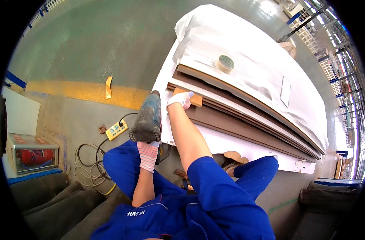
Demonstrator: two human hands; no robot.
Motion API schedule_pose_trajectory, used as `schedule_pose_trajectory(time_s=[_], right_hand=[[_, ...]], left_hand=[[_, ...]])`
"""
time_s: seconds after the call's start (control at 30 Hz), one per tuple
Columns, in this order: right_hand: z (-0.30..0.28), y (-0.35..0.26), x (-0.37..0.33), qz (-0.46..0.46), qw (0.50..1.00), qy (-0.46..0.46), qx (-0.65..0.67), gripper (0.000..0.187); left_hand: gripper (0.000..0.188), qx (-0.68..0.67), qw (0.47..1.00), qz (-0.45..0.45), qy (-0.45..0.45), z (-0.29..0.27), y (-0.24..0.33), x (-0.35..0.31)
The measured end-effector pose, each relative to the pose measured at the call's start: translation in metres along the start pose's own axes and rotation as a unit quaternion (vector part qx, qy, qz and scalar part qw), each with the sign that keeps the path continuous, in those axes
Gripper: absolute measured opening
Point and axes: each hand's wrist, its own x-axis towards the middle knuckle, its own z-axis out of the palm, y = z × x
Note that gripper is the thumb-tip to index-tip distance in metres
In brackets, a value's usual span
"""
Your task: The person sits on the floor and uses a heat gun to apply heat to the edges of stacked wooden boards. They then use a utility knife to trim or separate the edges of the boards.
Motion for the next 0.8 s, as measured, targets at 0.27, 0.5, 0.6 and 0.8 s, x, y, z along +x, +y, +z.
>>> schedule_pose_trajectory(time_s=[0.27, 0.5, 0.6, 0.8], right_hand=[[-0.002, 0.006, -0.023, -0.01, 0.999, -0.031, 0.027, 0.069], [-0.043, 0.02, 0.031, -0.134, 0.953, -0.248, 0.107, 0.063], [-0.133, 0.043, 0.069, -0.461, 0.831, -0.21, -0.23, 0.055], [-0.26, 0.022, 0.198, -0.655, 0.405, -0.146, -0.621, 0.026]], left_hand=[[0.037, -0.231, 0.966, -0.105, 0.043, 0.002, 0.004, -0.004], [0.011, -0.246, 0.964, -0.05, 0.082, 0.038, -0.016, 0.003], [0.012, -0.247, 0.964, -0.026, 0.098, 0.016, 0.009, 0.009], [0.01, -0.234, 0.972, 0.003, -0.001, 0.034, 0.02, -0.03]])
